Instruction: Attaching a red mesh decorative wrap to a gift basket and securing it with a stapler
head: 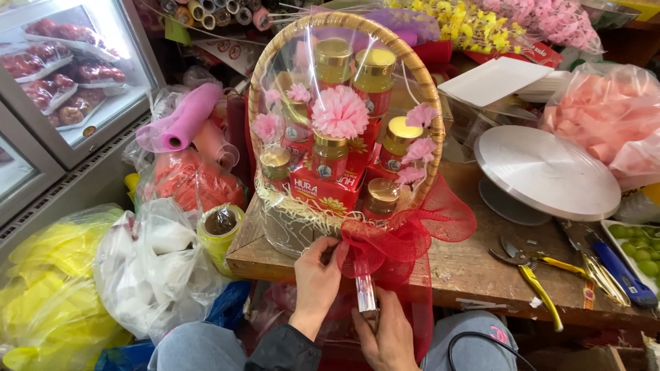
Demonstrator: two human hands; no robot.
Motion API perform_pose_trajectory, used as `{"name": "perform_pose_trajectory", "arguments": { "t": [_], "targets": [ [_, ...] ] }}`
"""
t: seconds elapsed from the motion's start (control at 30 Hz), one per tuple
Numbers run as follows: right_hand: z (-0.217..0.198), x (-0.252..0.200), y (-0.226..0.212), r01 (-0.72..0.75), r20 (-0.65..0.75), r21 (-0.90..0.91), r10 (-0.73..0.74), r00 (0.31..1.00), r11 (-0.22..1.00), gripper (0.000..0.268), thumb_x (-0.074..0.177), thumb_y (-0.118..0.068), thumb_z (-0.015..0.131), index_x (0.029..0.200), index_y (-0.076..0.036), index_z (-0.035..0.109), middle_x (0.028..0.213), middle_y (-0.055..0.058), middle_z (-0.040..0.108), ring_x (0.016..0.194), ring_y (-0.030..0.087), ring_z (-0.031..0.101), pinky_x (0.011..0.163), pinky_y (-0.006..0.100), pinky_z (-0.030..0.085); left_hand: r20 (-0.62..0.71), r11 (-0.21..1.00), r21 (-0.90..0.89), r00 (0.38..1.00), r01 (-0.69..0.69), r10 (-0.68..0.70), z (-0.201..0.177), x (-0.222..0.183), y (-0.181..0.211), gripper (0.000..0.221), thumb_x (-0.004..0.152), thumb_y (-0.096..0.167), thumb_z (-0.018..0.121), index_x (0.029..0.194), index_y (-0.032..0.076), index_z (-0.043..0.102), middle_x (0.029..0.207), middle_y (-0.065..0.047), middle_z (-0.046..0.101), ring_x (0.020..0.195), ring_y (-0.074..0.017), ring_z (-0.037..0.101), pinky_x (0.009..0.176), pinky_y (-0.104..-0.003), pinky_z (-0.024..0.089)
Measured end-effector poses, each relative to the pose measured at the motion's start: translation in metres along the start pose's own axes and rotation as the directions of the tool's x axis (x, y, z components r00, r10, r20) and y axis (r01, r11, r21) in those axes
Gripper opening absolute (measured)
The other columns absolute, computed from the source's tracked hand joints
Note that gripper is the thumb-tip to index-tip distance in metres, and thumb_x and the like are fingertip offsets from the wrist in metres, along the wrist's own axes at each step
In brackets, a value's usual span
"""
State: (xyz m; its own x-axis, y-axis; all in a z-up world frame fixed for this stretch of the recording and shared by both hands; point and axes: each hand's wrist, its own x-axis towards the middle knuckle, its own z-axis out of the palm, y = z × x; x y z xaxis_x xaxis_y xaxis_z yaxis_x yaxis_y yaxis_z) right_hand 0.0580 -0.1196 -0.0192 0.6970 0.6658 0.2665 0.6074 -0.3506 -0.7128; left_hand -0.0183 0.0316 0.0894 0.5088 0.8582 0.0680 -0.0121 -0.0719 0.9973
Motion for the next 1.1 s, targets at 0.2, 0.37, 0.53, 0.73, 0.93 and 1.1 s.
{"name": "perform_pose_trajectory", "arguments": {
  "t": [0.2, 0.37, 0.53, 0.73, 0.93, 1.1],
  "targets": [
    [0.006, 0.013, -0.022, 0.108, -0.009, -0.134, -0.110, 0.994, 0.985, 0.056, 0.088, -0.037, 0.069, 0.135, -0.010, 0.053, 0.114, 0.010, 0.064, 0.100, 0.037, 0.065, 0.072, 0.053, 0.056, -0.010, 0.995, -0.076, 0.997, 0.070, -0.071, -0.002, -0.006, 0.013, 0.015, 0.093, 0.023, 0.077, 0.088, 0.010, 0.077, 0.080, -0.002, 0.075, 0.074, -0.0126, 0.066, 0.069, -0.027, 0.054],
    [0.016, 0.020, -0.030, 0.017, -0.085, -0.168, -0.031, 0.996, 0.986, 0.051, 0.082, -0.044, 0.075, 0.116, -0.012, 0.054, 0.102, 0.010, 0.062, 0.091, 0.038, 0.065, 0.061, 0.053, 0.054, -0.072, 0.997, 0.001, 0.995, 0.072, -0.072, 0.000, -0.004, 0.010, 0.017, 0.089, 0.028, 0.079, 0.085, 0.011, 0.076, 0.088, -0.002, 0.075, 0.078, -0.0145, 0.070, 0.073, -0.029, 0.059],
    [0.033, 0.033, -0.015, 0.061, -0.242, -0.276, -0.131, 0.961, 0.959, 0.045, 0.071, -0.036, 0.079, 0.104, -0.015, 0.058, 0.081, 0.001, 0.065, 0.074, 0.032, 0.067, 0.050, 0.050, 0.051, -0.072, 0.998, -0.004, 0.995, 0.069, -0.069, 0.000, -0.001, 0.007, 0.020, 0.087, 0.031, 0.081, 0.086, 0.011, 0.077, 0.086, -0.002, 0.077, 0.079, -0.0144, 0.071, 0.073, -0.030, 0.059],
    [0.037, 0.042, -0.012, 0.101, -0.281, -0.271, -0.180, 0.943, 0.957, 0.034, 0.070, -0.027, 0.073, 0.098, -0.015, 0.058, 0.074, 0.002, 0.062, 0.064, 0.035, 0.064, 0.046, 0.050, 0.046, -0.093, 0.996, -0.015, 0.992, 0.087, -0.088, -0.001, -0.003, 0.018, 0.015, 0.088, 0.027, 0.080, 0.086, 0.012, 0.079, 0.081, 0.000, 0.079, 0.077, -0.0125, 0.070, 0.073, -0.028, 0.057],
    [0.011, 0.032, -0.031, 0.062, -0.158, -0.167, -0.088, 0.983, 0.984, 0.040, 0.075, -0.034, 0.074, 0.109, -0.016, 0.061, 0.090, 0.004, 0.068, 0.083, 0.035, 0.068, 0.059, 0.051, 0.050, -0.111, 0.983, 0.008, 0.977, 0.183, -0.182, -0.006, -0.009, 0.022, 0.017, 0.090, 0.022, 0.074, 0.102, 0.011, 0.082, 0.096, -0.002, 0.083, 0.089, -0.0146, 0.076, 0.082, -0.029, 0.058],
    [-0.057, 0.001, -0.024, -0.177, 0.067, -0.066, 0.181, 0.981, 0.982, 0.065, 0.074, -0.055, 0.085, 0.132, -0.031, 0.065, 0.126, -0.009, 0.077, 0.114, 0.013, 0.075, 0.093, 0.032, 0.056, -0.164, 0.997, -0.003, 0.983, 0.079, -0.078, -0.029, 0.000, -0.016, 0.013, 0.087, 0.016, 0.078, 0.099, 0.011, 0.081, 0.091, -0.002, 0.084, 0.084, -0.0112, 0.075, 0.081, -0.024, 0.058]
  ]
}}
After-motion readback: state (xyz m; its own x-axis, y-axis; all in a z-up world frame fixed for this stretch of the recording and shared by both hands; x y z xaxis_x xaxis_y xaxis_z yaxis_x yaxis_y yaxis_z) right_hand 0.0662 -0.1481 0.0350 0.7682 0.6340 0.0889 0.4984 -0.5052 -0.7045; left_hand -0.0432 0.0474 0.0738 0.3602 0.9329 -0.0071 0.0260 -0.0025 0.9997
